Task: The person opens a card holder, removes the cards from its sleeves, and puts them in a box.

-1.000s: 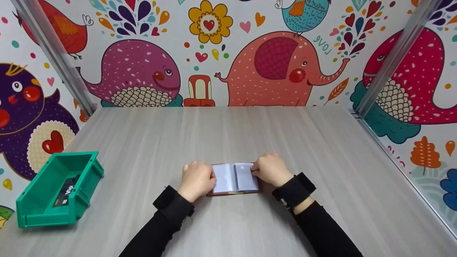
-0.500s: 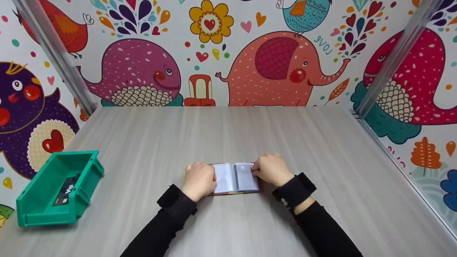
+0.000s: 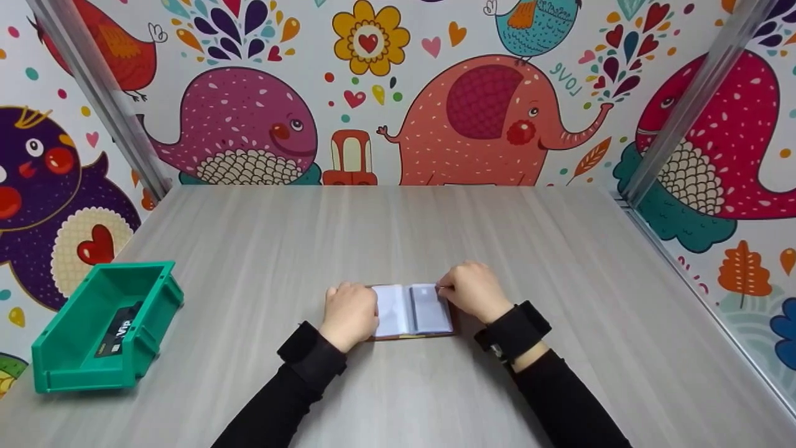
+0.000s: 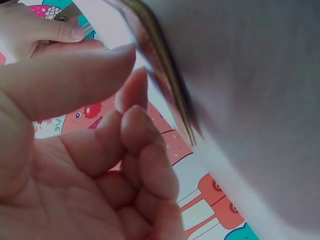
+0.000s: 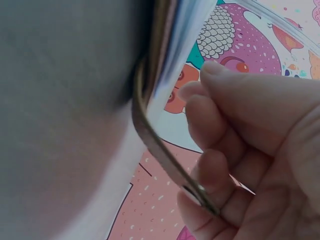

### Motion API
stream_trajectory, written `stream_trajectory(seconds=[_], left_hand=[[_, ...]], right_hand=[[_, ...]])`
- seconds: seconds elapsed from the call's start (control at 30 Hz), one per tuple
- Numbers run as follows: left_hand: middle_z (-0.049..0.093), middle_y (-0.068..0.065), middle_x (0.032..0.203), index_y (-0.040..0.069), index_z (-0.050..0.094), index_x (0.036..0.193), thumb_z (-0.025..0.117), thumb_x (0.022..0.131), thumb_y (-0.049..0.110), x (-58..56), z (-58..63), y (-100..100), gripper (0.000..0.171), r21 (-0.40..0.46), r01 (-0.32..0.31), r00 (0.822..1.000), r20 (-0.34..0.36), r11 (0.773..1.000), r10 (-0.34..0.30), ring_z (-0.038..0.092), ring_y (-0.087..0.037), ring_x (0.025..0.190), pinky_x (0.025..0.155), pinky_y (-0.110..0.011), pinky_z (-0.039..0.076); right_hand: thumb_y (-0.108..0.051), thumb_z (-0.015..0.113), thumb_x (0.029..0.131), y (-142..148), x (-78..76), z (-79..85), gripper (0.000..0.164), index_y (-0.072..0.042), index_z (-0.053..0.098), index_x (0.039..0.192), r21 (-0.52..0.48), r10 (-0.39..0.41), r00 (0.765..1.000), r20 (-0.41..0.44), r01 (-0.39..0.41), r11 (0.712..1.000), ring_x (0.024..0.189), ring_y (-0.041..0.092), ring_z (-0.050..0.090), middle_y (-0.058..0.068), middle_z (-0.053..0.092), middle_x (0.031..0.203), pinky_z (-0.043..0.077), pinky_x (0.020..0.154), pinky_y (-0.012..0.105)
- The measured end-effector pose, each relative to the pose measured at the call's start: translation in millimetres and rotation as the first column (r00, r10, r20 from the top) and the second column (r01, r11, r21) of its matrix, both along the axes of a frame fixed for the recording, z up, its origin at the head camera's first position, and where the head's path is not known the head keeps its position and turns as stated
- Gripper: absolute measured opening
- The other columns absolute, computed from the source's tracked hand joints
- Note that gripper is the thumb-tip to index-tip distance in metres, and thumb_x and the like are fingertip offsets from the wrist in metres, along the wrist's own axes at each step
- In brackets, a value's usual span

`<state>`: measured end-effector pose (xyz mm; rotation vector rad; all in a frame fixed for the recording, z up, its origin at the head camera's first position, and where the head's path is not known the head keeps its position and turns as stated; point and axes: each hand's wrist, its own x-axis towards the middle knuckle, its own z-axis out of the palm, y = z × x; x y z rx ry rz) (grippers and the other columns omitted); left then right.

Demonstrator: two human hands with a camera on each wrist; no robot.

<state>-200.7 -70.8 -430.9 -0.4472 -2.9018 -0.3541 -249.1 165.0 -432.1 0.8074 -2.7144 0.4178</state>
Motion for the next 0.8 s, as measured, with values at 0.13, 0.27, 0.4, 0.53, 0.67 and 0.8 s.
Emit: stream_trajectory(seconds=[0.13,0.27,0.4,0.53,0.67,0.8], left_hand=[[0.062,-0.005,0.074,0.014,0.06,0.06,0.073,0.072,0.01,-0.1,-0.2,0.3,0.018,0.0,-0.001,1.0,0.003,1.0,0.001,0.055,-0.028,0.074,0.066,-0.041,0.036],[0.062,-0.005,0.074,0.014,0.061,0.061,0.074,0.071,0.01,-0.3,-0.5,0.3,0.017,-0.001,-0.003,1.0,0.004,1.0,0.003,0.054,-0.028,0.074,0.066,-0.041,0.036],[0.062,-0.005,0.074,0.014,0.061,0.061,0.074,0.071,0.01,-0.5,-0.9,0.3,0.017,-0.002,-0.004,1.0,0.006,1.0,0.004,0.054,-0.028,0.075,0.067,-0.041,0.036],[0.063,-0.005,0.075,0.014,0.062,0.061,0.074,0.072,0.01,-0.3,-0.8,0.5,0.017,0.003,-0.006,1.0,0.01,1.0,0.005,0.054,-0.028,0.075,0.068,-0.041,0.036],[0.063,-0.005,0.076,0.014,0.063,0.062,0.074,0.071,0.01,-0.1,-0.9,0.3,0.015,0.005,-0.006,1.0,0.008,1.0,0.006,0.055,-0.028,0.075,0.068,-0.042,0.036],[0.063,-0.005,0.076,0.014,0.063,0.061,0.074,0.07,0.01,-0.5,-1.0,0.1,0.015,0.004,-0.005,1.0,0.011,1.0,0.005,0.055,-0.029,0.076,0.068,-0.041,0.036]], right_hand=[[-0.005,0.08,0.078,0.4,-1.4,-1.4,0.009,-0.01,0.081,0.085,-0.003,0.015,1.0,0.027,-0.015,1.0,0.078,0.026,0.068,0.003,0.075,0.086,0.05,0.073,0.043],[-0.002,0.08,0.077,0.8,-2.9,-1.9,0.009,-0.008,0.079,0.083,0.006,0.06,0.998,0.034,-0.06,0.998,0.075,0.025,0.066,0.004,0.075,0.085,0.05,0.071,0.041],[-0.001,0.08,0.076,0.9,-3.0,-1.9,0.01,-0.009,0.078,0.082,0.028,0.083,0.996,0.037,-0.084,0.996,0.072,0.024,0.064,0.003,0.074,0.084,0.049,0.069,0.04],[-0.002,0.081,0.075,0.9,-2.4,-2.3,0.012,-0.008,0.079,0.086,0.045,0.085,0.996,0.037,-0.086,0.995,0.074,0.026,0.065,0.004,0.074,0.085,0.05,0.07,0.041],[-0.001,0.081,0.075,1.1,-2.3,-3.5,0.014,-0.007,0.08,0.087,0.043,0.096,0.995,0.025,-0.097,0.994,0.075,0.027,0.066,0.006,0.075,0.086,0.051,0.07,0.041],[0.0,0.079,0.074,0.7,-1.6,-3.6,0.012,-0.007,0.079,0.083,0.045,0.094,0.995,0.023,-0.095,0.994,0.073,0.027,0.065,0.006,0.074,0.084,0.05,0.068,0.041]])
